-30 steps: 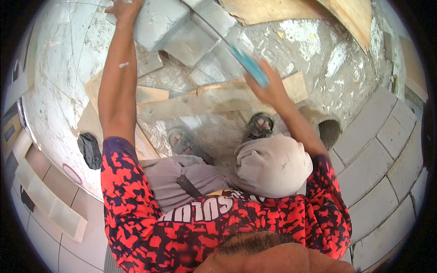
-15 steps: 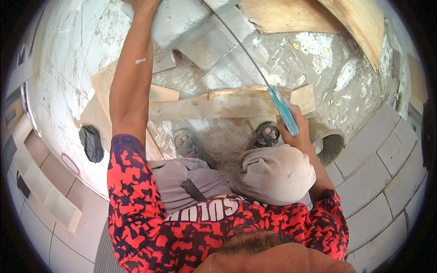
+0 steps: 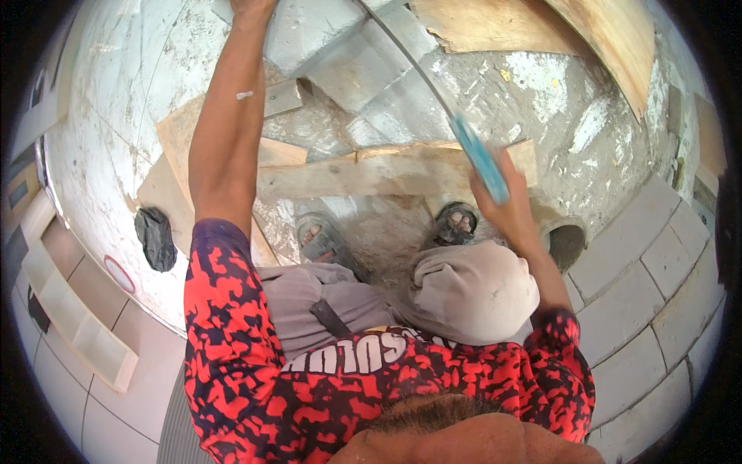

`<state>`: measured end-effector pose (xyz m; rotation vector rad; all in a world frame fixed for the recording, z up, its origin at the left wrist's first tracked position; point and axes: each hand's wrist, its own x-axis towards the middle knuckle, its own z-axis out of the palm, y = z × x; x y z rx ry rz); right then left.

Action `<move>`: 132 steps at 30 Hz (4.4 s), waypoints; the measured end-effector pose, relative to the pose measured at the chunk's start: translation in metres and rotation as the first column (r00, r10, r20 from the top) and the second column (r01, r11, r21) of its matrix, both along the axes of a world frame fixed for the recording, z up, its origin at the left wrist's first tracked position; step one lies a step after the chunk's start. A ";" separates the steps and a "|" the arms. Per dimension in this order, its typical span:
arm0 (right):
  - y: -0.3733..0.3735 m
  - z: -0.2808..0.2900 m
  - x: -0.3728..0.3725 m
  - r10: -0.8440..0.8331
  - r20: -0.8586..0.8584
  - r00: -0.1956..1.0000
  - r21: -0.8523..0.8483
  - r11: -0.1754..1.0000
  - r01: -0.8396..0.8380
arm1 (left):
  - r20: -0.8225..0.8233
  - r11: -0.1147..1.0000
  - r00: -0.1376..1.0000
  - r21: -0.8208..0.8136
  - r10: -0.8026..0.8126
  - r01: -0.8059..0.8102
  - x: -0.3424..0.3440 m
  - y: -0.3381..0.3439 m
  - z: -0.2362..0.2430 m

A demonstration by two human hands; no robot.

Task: The person cuts a lightweight concrete block with a saw, applies mortar to the side of the block with a trowel, and positions it on a wall.

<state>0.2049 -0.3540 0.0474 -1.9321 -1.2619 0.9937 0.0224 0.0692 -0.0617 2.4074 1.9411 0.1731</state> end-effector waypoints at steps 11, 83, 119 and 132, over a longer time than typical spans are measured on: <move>-0.008 0.013 0.002 -0.018 0.026 1.000 0.000 1.000 0.018 | -0.002 1.000 1.000 -0.020 -0.015 0.015 0.006 -0.006 0.021; -0.015 0.012 -0.001 0.012 0.004 1.000 -0.076 0.997 -0.012 | 0.112 0.958 0.982 0.260 -0.149 0.116 0.001 0.006 0.001; -0.025 -0.027 0.005 0.011 0.011 1.000 0.057 0.998 -0.011 | 0.098 0.919 0.980 0.374 -0.174 0.126 -0.020 0.028 -0.019; -0.040 -0.043 0.017 0.034 0.012 0.999 0.039 0.999 -0.035 | 0.051 0.993 0.997 0.103 -0.066 0.060 0.000 0.014 0.021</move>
